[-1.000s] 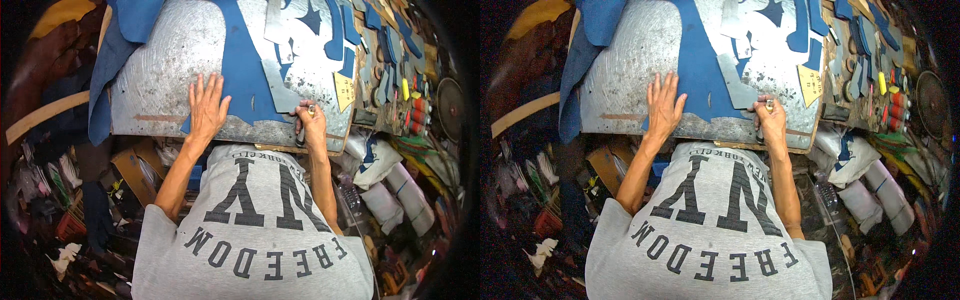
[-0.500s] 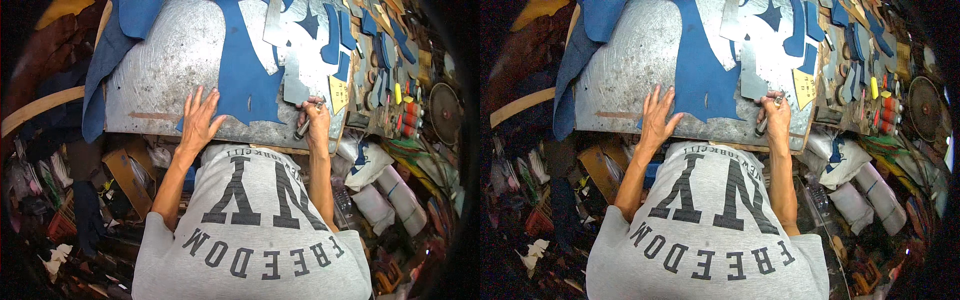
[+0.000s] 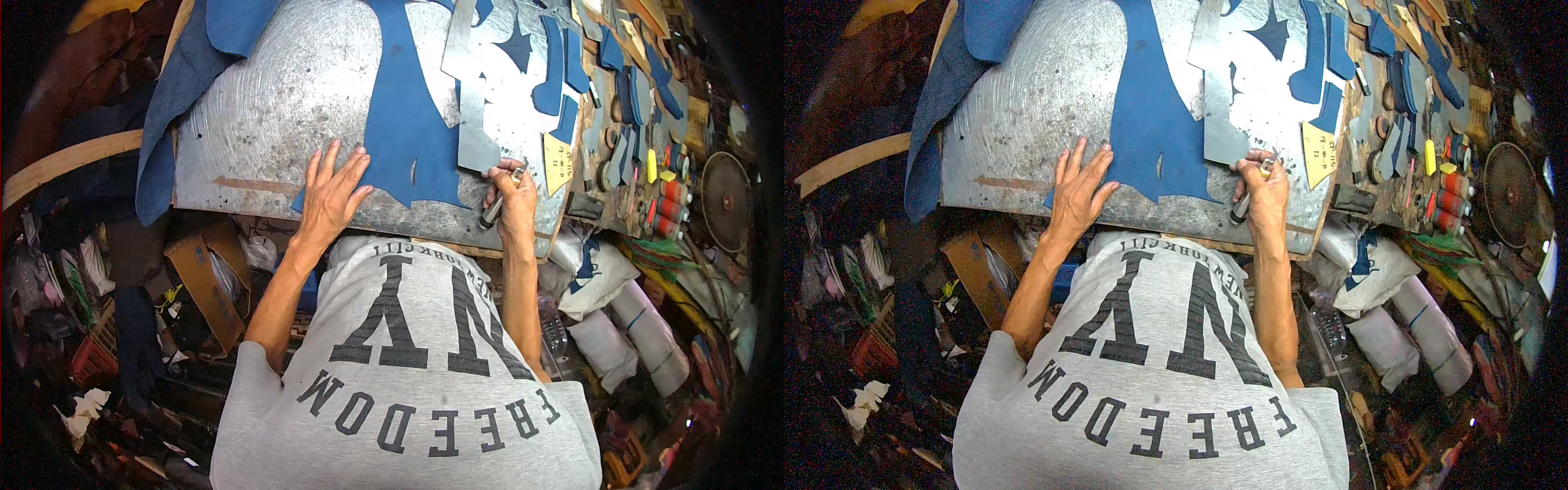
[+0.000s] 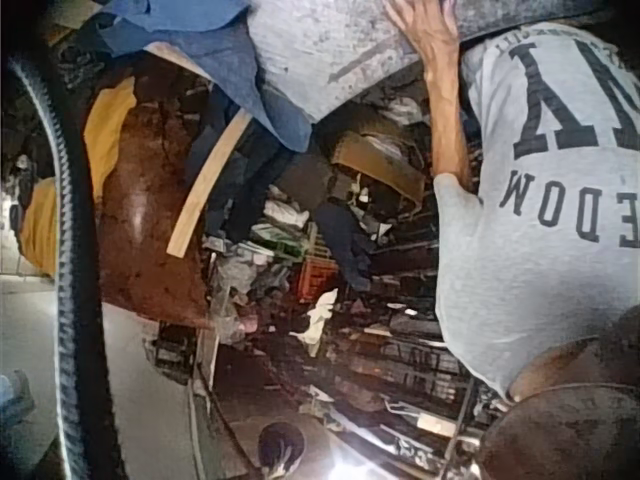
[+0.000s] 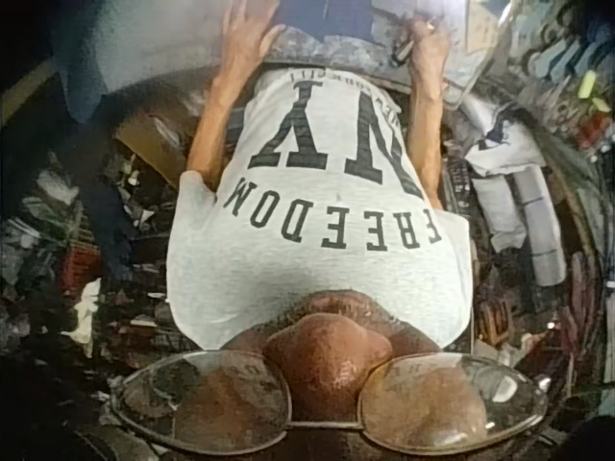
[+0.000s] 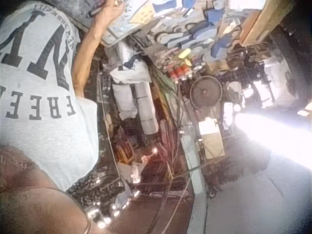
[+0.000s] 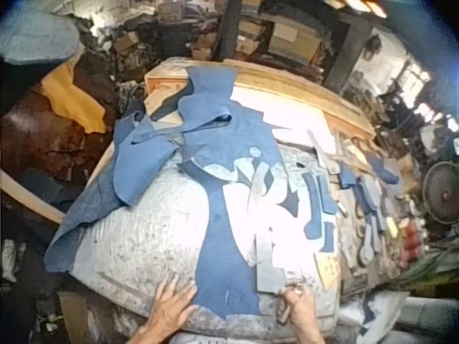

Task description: Cutting leather patterns for shoes using a manual craft blade and metal templates.

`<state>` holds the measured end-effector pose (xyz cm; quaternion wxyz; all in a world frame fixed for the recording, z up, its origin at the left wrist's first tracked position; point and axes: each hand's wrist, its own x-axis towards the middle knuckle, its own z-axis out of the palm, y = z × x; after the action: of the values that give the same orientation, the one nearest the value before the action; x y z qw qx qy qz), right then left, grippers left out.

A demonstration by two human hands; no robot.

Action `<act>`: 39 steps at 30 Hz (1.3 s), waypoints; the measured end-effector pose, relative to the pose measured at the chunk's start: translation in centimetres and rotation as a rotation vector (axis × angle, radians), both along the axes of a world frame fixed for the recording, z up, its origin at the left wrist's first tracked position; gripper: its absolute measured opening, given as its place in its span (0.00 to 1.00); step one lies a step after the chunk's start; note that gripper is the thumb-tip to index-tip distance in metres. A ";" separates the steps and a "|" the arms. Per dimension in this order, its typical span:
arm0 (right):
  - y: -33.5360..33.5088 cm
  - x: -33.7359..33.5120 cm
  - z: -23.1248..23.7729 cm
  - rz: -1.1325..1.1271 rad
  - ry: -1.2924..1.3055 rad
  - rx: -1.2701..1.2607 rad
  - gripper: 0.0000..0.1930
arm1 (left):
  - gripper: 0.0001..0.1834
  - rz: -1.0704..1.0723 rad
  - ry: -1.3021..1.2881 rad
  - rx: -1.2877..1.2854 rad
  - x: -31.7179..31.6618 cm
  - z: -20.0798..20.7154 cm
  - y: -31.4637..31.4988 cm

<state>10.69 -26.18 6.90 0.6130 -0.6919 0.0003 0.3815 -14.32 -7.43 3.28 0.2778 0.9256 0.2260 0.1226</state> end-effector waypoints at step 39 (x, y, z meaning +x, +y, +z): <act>5.3 -14.9 -2.2 -0.034 -0.487 -0.503 0.16 | 0.54 -0.643 -0.052 0.058 9.6 -1.6 11.1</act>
<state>-4.23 -20.84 4.65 0.4118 -0.8918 -0.0408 0.1829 -4.72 3.71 1.68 0.2815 0.9537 -0.0887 0.0586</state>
